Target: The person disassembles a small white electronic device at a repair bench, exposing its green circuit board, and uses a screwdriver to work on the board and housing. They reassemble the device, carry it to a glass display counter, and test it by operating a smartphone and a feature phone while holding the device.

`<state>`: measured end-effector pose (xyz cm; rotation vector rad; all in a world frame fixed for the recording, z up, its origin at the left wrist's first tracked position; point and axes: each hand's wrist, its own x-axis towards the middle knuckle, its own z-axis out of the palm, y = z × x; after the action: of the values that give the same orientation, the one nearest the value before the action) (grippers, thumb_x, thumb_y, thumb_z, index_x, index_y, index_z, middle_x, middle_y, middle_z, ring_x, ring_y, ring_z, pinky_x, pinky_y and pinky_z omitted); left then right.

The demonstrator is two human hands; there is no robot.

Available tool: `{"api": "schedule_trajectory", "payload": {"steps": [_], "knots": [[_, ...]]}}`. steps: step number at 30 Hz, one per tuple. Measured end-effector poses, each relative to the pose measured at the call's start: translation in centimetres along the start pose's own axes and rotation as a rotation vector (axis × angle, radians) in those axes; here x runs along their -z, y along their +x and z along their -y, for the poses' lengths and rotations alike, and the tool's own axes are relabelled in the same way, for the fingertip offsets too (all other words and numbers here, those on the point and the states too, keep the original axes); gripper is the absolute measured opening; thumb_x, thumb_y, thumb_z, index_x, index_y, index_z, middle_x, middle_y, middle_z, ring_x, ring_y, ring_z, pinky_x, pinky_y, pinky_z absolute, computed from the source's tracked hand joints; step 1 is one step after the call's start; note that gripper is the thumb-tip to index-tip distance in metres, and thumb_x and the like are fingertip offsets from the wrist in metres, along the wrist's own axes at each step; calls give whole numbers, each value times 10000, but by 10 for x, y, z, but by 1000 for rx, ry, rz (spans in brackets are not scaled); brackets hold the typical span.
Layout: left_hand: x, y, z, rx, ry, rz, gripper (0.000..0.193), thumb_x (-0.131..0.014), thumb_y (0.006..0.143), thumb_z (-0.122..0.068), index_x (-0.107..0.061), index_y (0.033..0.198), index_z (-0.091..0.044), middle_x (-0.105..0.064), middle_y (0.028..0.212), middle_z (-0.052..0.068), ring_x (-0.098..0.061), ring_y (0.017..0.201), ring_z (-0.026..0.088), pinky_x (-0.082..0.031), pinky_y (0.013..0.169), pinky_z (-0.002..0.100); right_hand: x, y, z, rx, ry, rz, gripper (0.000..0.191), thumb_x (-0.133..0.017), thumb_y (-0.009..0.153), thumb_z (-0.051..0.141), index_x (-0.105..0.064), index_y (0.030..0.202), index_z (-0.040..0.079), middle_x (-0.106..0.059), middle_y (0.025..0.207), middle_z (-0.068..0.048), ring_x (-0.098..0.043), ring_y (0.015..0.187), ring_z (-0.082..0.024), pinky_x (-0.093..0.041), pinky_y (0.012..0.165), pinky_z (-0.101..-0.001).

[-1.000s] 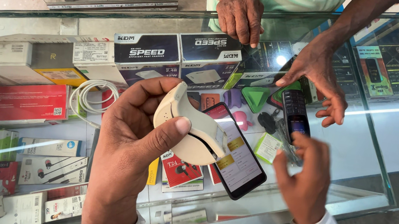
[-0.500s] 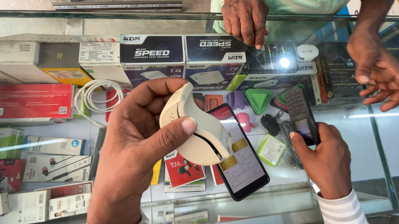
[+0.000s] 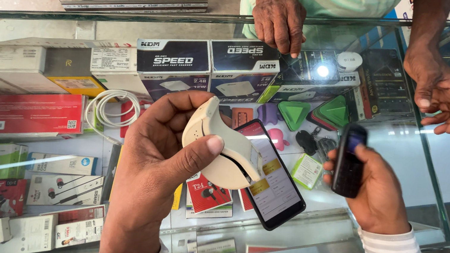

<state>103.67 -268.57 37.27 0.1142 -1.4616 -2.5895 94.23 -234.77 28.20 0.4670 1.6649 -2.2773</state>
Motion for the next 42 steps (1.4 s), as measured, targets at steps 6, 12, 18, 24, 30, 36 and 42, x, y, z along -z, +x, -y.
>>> {"api": "schedule_trajectory", "payload": {"steps": [6,12,18,24,30,36,42], "knots": [[-1,0,1,0,-3,-5,538,-793,835,-37,-579,1312,91,-728,1091,167,-716,988,191,-611,880,332,-17,-16,5,46,-153,209,608,-504,873,14,-478,1476,83,-668,1244,-136,-685,1030,-260,-550,569,-325],[-2,-1,1,7,-3,-14,544,-797,826,-33,-583,1310,92,-730,1086,168,-718,981,193,-609,879,332,-33,-33,4,270,-270,178,546,-485,891,14,-449,1433,66,-672,1181,-185,-697,978,-254,-566,559,-339],[-2,1,1,0,0,-12,548,-795,827,-34,-579,1314,93,-727,1087,167,-717,981,190,-609,877,329,-30,-29,-4,273,-238,153,402,-446,920,44,-529,1309,-19,-690,1108,-198,-704,876,-252,-546,516,-340],[-3,-1,-1,10,5,-15,557,-796,822,-39,-576,1316,95,-726,1084,168,-720,976,192,-613,870,331,-27,-30,-8,302,-256,137,404,-451,916,47,-529,1306,-20,-688,1083,-207,-694,839,-246,-529,484,-331],[-4,-1,-1,10,4,-15,565,-798,820,-46,-576,1319,99,-727,1085,170,-721,980,194,-614,876,332,-28,-33,-8,305,-247,149,407,-444,913,46,-531,1303,-28,-687,1088,-214,-693,839,-252,-536,484,-334],[-4,-1,-1,13,7,-18,568,-797,816,-45,-575,1318,96,-727,1080,170,-724,977,194,-617,871,335,-30,-33,-8,300,-230,167,440,-413,905,49,-524,1322,-35,-683,1108,-226,-700,852,-271,-545,486,-342],[-4,-1,-2,16,5,-19,563,-795,817,-42,-577,1318,96,-727,1074,169,-724,969,195,-618,867,335,-31,-34,-8,297,-235,162,440,-405,911,53,-522,1326,-37,-681,1108,-224,-700,849,-271,-546,484,-339]]}}
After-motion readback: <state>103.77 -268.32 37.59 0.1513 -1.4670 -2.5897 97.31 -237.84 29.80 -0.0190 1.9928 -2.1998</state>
